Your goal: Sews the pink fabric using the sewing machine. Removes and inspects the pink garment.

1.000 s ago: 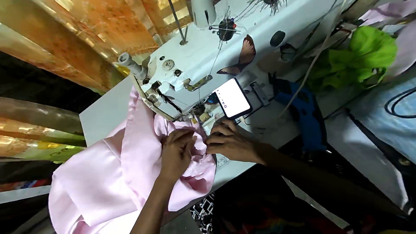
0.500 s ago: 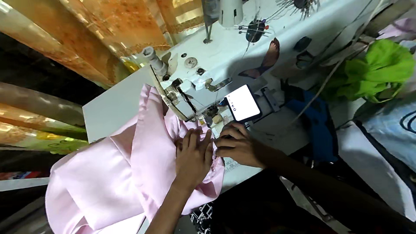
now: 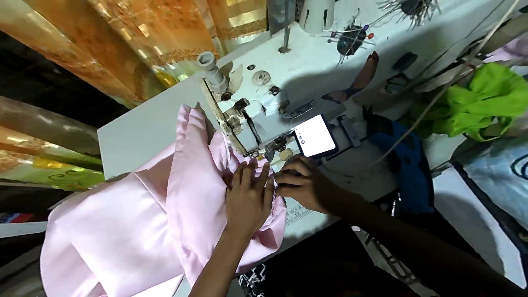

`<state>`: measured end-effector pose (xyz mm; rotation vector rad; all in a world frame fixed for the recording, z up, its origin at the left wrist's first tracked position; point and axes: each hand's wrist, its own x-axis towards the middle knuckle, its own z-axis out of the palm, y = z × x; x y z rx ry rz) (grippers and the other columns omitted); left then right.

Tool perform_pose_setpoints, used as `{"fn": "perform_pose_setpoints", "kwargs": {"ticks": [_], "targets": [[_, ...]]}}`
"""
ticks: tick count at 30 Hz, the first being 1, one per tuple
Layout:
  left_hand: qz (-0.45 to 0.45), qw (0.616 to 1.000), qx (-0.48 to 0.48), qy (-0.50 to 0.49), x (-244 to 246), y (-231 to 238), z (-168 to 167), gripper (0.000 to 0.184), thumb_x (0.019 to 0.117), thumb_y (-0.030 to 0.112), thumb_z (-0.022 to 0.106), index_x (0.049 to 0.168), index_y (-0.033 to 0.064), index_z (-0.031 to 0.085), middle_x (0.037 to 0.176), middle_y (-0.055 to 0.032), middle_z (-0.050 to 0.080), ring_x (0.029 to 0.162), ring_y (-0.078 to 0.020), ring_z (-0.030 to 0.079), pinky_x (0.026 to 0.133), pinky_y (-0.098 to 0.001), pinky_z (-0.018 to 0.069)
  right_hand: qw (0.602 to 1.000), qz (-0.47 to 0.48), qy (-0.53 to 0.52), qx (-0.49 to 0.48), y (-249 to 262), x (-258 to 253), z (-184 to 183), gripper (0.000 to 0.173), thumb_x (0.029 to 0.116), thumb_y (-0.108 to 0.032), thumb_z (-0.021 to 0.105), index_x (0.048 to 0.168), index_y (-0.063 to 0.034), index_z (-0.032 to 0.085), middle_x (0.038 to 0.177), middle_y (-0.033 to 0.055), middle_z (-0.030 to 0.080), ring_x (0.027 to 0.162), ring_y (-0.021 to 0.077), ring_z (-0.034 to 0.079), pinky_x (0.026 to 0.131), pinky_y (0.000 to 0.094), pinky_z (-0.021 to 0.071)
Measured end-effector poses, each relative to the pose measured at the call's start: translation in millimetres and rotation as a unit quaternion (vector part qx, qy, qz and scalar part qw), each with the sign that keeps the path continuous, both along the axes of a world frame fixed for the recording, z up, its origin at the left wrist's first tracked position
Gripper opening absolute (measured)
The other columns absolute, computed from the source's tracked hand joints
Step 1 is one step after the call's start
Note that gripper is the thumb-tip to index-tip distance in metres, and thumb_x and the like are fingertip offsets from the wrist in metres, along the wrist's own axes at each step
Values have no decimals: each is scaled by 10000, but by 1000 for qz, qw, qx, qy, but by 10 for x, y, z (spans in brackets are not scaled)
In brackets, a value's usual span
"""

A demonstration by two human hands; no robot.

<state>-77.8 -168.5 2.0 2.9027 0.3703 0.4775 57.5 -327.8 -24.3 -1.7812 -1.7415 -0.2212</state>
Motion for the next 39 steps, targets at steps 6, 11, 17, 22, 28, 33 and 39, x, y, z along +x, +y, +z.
{"fn": "perform_pose_setpoints", "kwargs": {"ticks": [6, 11, 17, 22, 28, 33, 39], "targets": [[3, 999, 29, -26, 10, -25, -21, 435, 1050, 391, 409, 1236, 233, 769, 1191, -182, 695, 1227, -420, 596, 820, -559, 514, 1000, -4, 12, 3, 5, -6, 2, 242, 981, -77, 570, 994, -219, 765, 1153, -19, 723, 1190, 253, 592, 1087, 510, 382], [-4, 1000, 12, -13, 3, -33, 22, 442, 1042, 369, 403, 1204, 178, 768, 1357, -86, 677, 1308, -377, 590, 883, -592, 523, 1000, -8, 15, 0, -3, -12, 3, 254, 982, -83, 563, 1014, -224, 772, 1176, -9, 728, 1190, 267, 607, 1074, 535, 400], [6, 1000, 17, 5, 29, -45, 17, 457, 1051, 385, 386, 1258, 204, 750, 1323, -110, 686, 1309, -390, 575, 871, -583, 508, 1000, -12, 19, -13, -4, -27, 15, 245, 975, -83, 562, 1005, -224, 760, 1168, -16, 729, 1194, 270, 606, 1073, 544, 393], [11, 1000, 8, 8, 48, -34, 13, 461, 1049, 406, 382, 1272, 225, 742, 1315, -131, 669, 1321, -397, 548, 843, -564, 513, 1000, -15, 14, -20, -2, -26, 20, 260, 970, -74, 560, 1016, -231, 762, 1173, -27, 730, 1203, 264, 599, 1081, 521, 380], [-15, 1000, -11, 2, 62, 40, 22, 449, 1048, 389, 399, 1276, 204, 738, 1332, -151, 655, 1340, -399, 533, 941, -602, 469, 999, -35, 13, -10, 15, -35, 20, 239, 997, -104, 565, 1041, -218, 770, 1174, -22, 736, 1195, 248, 605, 1085, 487, 386], [-68, 996, -57, -8, -73, 170, 168, 339, 1014, 347, 558, 1048, 114, 801, 1258, -95, 714, 1248, -320, 632, 993, -565, 510, 998, -27, 44, 31, 46, -48, 1, 213, 990, -95, 589, 1021, -179, 783, 1183, -1, 738, 1156, 243, 624, 1061, 493, 409], [-7, 990, -136, -42, -112, 282, 217, 207, 967, 104, 572, 1036, -20, 722, 861, -112, 735, 746, -227, 714, 689, -457, 592, 998, -18, 52, -29, 57, -51, 77, 205, 989, -110, 584, 1005, -188, 774, 1205, -33, 727, 1176, 247, 621, 1043, 550, 405]]}}
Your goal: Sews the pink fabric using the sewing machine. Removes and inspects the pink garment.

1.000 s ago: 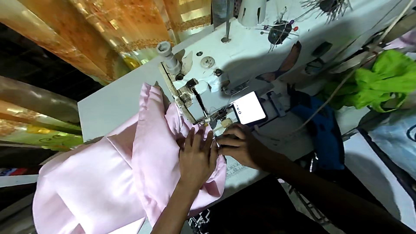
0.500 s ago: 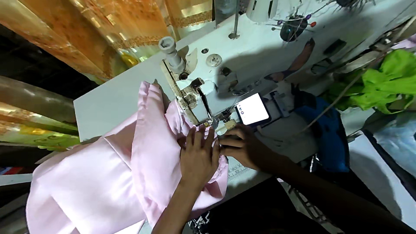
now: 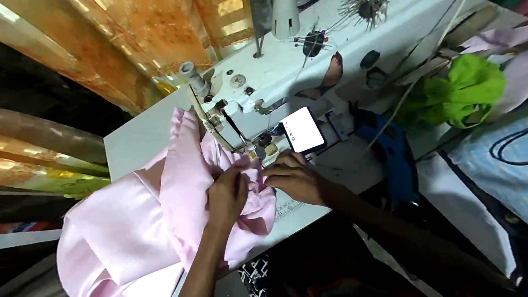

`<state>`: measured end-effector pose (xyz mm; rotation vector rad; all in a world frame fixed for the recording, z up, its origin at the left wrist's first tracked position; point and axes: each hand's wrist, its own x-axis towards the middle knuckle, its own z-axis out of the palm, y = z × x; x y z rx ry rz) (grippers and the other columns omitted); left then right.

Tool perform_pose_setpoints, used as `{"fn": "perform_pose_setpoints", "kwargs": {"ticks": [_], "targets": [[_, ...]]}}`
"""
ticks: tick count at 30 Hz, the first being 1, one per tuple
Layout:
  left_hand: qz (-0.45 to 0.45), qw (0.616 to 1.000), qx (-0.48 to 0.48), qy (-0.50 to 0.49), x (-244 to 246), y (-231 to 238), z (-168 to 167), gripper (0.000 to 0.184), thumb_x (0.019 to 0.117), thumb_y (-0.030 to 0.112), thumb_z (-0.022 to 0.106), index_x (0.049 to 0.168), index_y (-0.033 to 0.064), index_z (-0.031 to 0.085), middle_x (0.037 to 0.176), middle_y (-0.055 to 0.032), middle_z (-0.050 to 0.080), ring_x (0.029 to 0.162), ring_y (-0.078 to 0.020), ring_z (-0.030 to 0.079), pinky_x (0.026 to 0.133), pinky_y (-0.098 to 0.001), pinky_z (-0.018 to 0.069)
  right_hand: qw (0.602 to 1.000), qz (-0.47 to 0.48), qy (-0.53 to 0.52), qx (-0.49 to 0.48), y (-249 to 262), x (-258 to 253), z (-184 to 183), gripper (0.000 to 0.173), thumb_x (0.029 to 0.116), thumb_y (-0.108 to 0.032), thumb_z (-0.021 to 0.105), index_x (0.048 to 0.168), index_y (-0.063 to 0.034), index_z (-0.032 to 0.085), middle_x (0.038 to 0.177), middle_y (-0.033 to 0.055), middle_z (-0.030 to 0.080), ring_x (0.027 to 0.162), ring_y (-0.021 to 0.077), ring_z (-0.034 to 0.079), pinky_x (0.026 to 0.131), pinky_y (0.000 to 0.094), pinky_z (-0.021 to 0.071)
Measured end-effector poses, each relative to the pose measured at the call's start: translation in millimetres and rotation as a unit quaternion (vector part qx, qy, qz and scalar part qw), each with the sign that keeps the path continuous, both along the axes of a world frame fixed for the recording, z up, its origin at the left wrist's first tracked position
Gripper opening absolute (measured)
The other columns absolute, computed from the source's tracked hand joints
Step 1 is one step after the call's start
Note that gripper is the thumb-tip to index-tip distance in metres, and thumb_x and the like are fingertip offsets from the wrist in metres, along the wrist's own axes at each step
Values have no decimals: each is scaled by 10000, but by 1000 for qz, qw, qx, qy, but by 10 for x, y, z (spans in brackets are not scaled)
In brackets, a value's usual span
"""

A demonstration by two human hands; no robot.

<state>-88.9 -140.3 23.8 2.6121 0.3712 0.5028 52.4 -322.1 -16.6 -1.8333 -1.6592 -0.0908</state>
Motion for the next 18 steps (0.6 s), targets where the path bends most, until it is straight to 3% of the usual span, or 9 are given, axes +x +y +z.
{"fn": "perform_pose_setpoints", "kwargs": {"ticks": [3, 7, 12, 15, 17, 18], "targets": [[48, 989, -136, -29, -15, 17, 45, 193, 995, 135, 522, 1073, -14, 618, 736, -12, 651, 590, -41, 600, 565, -242, 530, 1000, -6, -7, -16, -17, -15, 5, 206, 996, -111, 577, 1010, -185, 769, 1243, -35, 710, 1183, 240, 614, 1069, 541, 397], [52, 974, -218, -30, -17, 44, 85, 110, 998, 77, 537, 1051, 4, 600, 730, 47, 628, 583, 29, 565, 556, -162, 493, 1000, -3, -13, -23, -6, -31, 21, 188, 999, -118, 568, 1012, -154, 752, 1235, -5, 706, 1200, 259, 603, 1070, 544, 392], [61, 974, -219, -16, -9, 11, 76, 119, 1003, 86, 553, 1063, 6, 616, 738, 30, 636, 584, 11, 572, 563, -180, 501, 998, 31, -7, -55, 55, 11, 91, 166, 996, -107, 561, 1020, -124, 725, 1253, 12, 697, 1282, 272, 565, 1113, 566, 350], [31, 979, -202, -15, -9, -1, 29, 145, 992, 102, 553, 1055, 9, 645, 773, 14, 666, 603, 2, 589, 573, -189, 514, 994, 64, -3, -85, 79, 72, 139, 171, 992, -86, 563, 1062, -125, 714, 1166, 16, 724, 1316, 291, 545, 1137, 585, 321], [-10, 988, -152, -9, -18, 18, 1, 206, 986, 114, 548, 1089, 8, 691, 917, -33, 721, 727, -39, 653, 676, -238, 562, 994, 67, -7, -86, 69, 87, 146, 175, 991, -72, 558, 1057, -136, 707, 1121, 12, 728, 1313, 286, 546, 1148, 583, 310], [-36, 993, -110, 6, -30, 34, -5, 251, 992, 132, 538, 1120, 15, 719, 1065, -71, 744, 885, -103, 700, 807, -323, 585, 995, 59, -14, -83, 57, 75, 138, 186, 994, -69, 554, 1060, -140, 712, 1125, 8, 731, 1310, 283, 548, 1153, 572, 312]]}}
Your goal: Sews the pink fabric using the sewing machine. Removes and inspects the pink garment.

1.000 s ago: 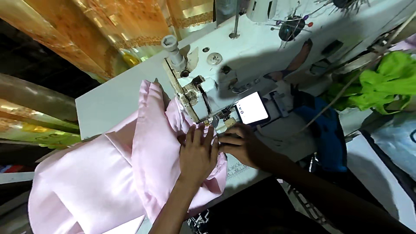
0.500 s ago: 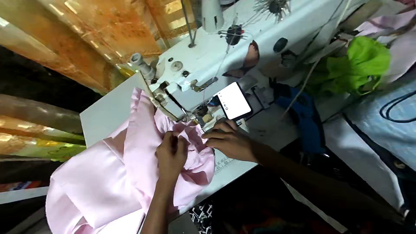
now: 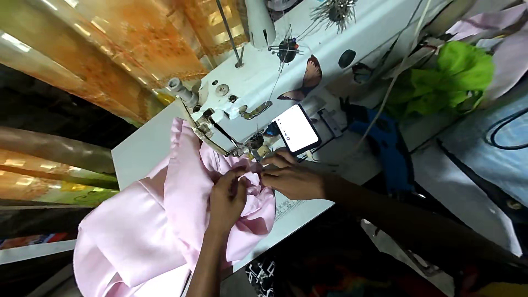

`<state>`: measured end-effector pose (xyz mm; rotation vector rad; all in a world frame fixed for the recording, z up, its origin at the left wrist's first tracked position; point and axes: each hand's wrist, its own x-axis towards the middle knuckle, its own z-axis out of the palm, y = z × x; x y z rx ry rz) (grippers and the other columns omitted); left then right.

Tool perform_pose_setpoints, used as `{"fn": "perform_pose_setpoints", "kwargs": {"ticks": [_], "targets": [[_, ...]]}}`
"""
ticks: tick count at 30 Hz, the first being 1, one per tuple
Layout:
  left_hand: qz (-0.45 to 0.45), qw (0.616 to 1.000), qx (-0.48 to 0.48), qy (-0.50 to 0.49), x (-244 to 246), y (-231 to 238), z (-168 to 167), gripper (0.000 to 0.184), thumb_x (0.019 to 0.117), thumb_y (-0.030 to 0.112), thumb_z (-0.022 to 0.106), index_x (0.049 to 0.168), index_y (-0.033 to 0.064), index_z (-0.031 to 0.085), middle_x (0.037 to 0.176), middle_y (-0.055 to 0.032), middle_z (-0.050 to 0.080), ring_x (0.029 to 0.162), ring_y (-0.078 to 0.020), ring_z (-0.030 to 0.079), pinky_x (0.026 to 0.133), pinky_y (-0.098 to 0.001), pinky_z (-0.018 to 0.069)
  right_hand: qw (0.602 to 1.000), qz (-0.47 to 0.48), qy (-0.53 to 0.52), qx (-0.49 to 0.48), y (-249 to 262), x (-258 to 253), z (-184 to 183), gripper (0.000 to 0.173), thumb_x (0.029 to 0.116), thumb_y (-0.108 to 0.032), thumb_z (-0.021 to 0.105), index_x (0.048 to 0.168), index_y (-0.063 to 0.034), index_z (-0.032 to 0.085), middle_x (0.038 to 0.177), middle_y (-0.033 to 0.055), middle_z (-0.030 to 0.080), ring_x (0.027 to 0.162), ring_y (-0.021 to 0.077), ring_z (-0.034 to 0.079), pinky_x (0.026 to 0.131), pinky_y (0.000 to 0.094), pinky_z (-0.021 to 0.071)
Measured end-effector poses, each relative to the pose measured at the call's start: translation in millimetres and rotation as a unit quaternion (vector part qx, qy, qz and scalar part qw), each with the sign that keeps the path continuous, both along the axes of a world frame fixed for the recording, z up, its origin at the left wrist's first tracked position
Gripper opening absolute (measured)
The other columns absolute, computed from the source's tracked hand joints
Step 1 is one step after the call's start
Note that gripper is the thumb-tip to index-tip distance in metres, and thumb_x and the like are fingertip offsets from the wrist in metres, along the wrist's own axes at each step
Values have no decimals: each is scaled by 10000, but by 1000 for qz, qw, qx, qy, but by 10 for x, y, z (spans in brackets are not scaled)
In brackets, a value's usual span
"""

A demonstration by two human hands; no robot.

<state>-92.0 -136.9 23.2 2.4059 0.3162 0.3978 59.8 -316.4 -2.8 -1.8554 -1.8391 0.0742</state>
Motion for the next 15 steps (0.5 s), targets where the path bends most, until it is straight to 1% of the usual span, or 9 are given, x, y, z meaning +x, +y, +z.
{"fn": "perform_pose_setpoints", "kwargs": {"ticks": [1, 2, 3, 5, 7, 10, 13, 15], "targets": [[-27, 999, 45, 15, -6, 4, 0, 294, 998, 151, 519, 1146, 32, 743, 1198, -91, 732, 1060, -181, 702, 942, -429, 557, 1000, -12, -9, 7, -18, -24, -15, 195, 1004, -73, 544, 1063, -145, 715, 1132, 5, 730, 1304, 278, 552, 1159, 558, 314], [-48, 994, 90, 30, -4, -10, 3, 331, 1004, 172, 493, 1169, 61, 758, 1296, -88, 704, 1190, -239, 667, 1026, -515, 497, 999, -28, -19, 26, -37, -54, -45, 202, 1008, -78, 539, 1052, -153, 721, 1137, -1, 732, 1284, 272, 567, 1153, 542, 331], [-61, 989, 129, 42, 0, -43, 12, 357, 1003, 183, 471, 1177, 87, 767, 1350, -89, 678, 1250, -280, 636, 1054, -573, 447, 998, -43, -24, 43, -60, -86, -75, 212, 1013, -85, 533, 1046, -158, 728, 1158, -9, 731, 1263, 265, 577, 1142, 527, 345], [-67, 979, 180, 68, -1, -121, 40, 394, 998, 200, 444, 1221, 141, 764, 1398, -106, 642, 1278, -333, 604, 1056, -629, 396, 995, -71, -32, 63, -96, -147, -124, 217, 1019, -97, 524, 1029, -163, 729, 1197, -26, 719, 1234, 253, 586, 1101, 516, 372], [-62, 972, 207, 90, 0, -173, 57, 434, 999, 232, 406, 1266, 180, 744, 1403, -124, 629, 1303, -352, 577, 1059, -651, 371, 992, -93, -35, 78, -110, -189, -169, 217, 1012, -101, 534, 1022, -163, 742, 1231, -26, 720, 1215, 254, 610, 1064, 515, 410], [-49, 973, 208, 91, 12, -210, 44, 464, 1013, 299, 382, 1289, 160, 729, 1336, -143, 660, 1262, -359, 594, 1040, -634, 387, 990, -108, -30, 86, -122, -216, -195, 213, 1018, -118, 535, 1029, -167, 743, 1246, -21, 716, 1207, 247, 617, 1053, 507, 422], [-41, 980, 172, 91, 31, -185, 17, 500, 1029, 352, 373, 1317, 109, 702, 1335, -162, 649, 1271, -358, 584, 1066, -619, 381, 990, -112, -23, 87, -120, -229, -182, 222, 1022, -125, 537, 1045, -172, 753, 1251, -14, 718, 1198, 258, 624, 1025, 503, 444], [-41, 982, 163, 90, 54, -179, -3, 500, 1025, 360, 382, 1322, 115, 702, 1308, -169, 643, 1242, -363, 579, 1044, -619, 379, 989, -116, -22, 91, -117, -234, -193, 218, 1022, -122, 538, 1046, -174, 749, 1244, -17, 719, 1194, 253, 624, 1014, 492, 454]]}}
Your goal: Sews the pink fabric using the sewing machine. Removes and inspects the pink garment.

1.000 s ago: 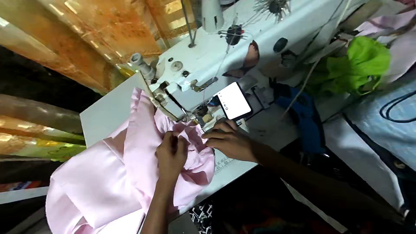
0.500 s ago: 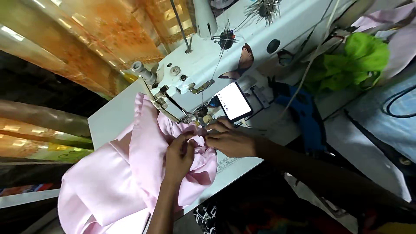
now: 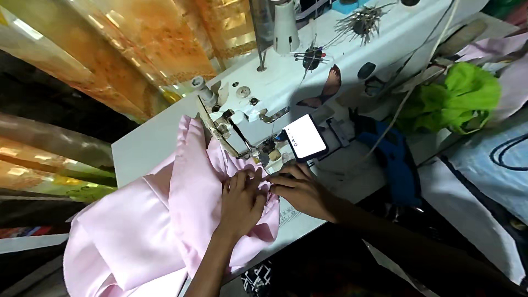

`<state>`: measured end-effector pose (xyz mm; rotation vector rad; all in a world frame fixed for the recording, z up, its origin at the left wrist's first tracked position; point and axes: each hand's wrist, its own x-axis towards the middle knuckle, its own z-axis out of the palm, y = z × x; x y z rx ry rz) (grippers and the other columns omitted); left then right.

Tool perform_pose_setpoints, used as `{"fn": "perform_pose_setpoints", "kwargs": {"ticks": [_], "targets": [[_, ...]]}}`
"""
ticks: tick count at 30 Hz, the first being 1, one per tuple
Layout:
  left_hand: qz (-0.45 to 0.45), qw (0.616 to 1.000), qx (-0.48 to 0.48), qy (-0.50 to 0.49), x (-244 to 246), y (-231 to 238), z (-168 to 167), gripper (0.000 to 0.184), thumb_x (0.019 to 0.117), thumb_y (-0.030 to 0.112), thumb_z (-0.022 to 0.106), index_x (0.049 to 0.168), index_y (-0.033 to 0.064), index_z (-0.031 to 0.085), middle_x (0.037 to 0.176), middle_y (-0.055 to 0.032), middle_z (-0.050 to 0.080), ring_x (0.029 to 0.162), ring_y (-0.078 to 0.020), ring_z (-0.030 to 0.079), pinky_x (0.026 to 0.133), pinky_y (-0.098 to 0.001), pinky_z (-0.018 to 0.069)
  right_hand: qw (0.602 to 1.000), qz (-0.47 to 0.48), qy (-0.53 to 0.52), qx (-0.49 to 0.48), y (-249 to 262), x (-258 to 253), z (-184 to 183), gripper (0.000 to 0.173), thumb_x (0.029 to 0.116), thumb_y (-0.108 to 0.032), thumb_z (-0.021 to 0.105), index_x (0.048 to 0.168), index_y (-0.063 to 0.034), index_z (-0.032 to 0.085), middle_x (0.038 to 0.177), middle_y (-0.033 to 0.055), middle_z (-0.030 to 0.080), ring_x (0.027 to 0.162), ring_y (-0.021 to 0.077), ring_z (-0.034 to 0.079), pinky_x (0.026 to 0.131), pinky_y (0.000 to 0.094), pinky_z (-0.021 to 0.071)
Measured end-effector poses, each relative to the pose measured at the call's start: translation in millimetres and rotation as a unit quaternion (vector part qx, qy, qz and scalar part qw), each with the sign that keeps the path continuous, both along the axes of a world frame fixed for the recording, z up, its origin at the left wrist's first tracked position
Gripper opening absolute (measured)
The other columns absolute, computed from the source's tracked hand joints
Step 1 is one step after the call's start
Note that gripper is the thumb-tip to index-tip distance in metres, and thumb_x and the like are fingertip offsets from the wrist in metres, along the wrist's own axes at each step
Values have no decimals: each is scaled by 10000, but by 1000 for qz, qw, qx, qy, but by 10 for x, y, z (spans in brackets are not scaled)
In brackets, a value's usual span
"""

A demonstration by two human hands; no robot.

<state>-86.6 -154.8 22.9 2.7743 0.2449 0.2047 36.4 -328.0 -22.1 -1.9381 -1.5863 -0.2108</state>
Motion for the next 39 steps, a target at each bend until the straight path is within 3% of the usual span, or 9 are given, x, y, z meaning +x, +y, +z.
{"fn": "perform_pose_setpoints", "kwargs": {"ticks": [4, 7, 15, 24, 30, 39], "targets": [[9, 1000, 12, -13, 30, -10, -35, 480, 989, 355, 410, 1296, 160, 723, 1317, -177, 625, 1231, -376, 577, 1007, -629, 402, 1000, -6, -3, 11, 9, -5, -31, 212, 1017, -116, 542, 1022, -175, 746, 1234, -23, 722, 1197, 246, 625, 1009, 489, 459], [20, 1000, 17, -4, 40, -11, -15, 480, 997, 380, 399, 1315, 198, 710, 1481, -145, 559, 1331, -369, 544, 1023, -638, 406, 1000, -4, 3, 23, 14, 2, -42, 211, 1017, -110, 543, 1024, -172, 745, 1238, -21, 719, 1194, 239, 621, 1016, 486, 450], [29, 998, 27, -48, 52, -50, -99, 457, 992, 381, 418, 1237, 192, 755, 1414, -122, 626, 1295, -358, 583, 1008, -583, 442, 999, -10, 14, 30, 13, 1, -52, 202, 993, -98, 569, 1015, -175, 755, 1212, -18, 731, 1172, 246, 637, 987, 496, 475], [53, 995, 66, -46, 76, -141, -150, 477, 1007, 381, 386, 1309, 218, 718, 1447, -120, 600, 1311, -367, 563, 1015, -594, 423, 1000, -10, 15, 8, 1, -3, -10, 205, 984, -89, 565, 1002, -171, 752, 1218, -14, 730, 1185, 253, 636, 1008, 510, 463], [57, 991, 95, -70, 122, -167, -191, 470, 995, 375, 400, 1256, 192, 746, 1390, -146, 637, 1255, -400, 599, 944, -606, 470, 1000, -12, 16, 4, 15, 18, 0, 198, 975, -77, 566, 993, -160, 746, 1208, -4, 736, 1171, 267, 643, 981, 524, 459], [74, 984, 113, -117, 138, -174, -234, 450, 977, 348, 427, 1150, 155, 794, 1276, -118, 710, 1185, -382, 642, 852, -553, 508, 1000, -17, 20, -8, 73, 63, 47, 195, 976, -68, 561, 965, -145, 740, 1216, 0, 742, 1162, 275, 655, 941, 490, 478]]}}
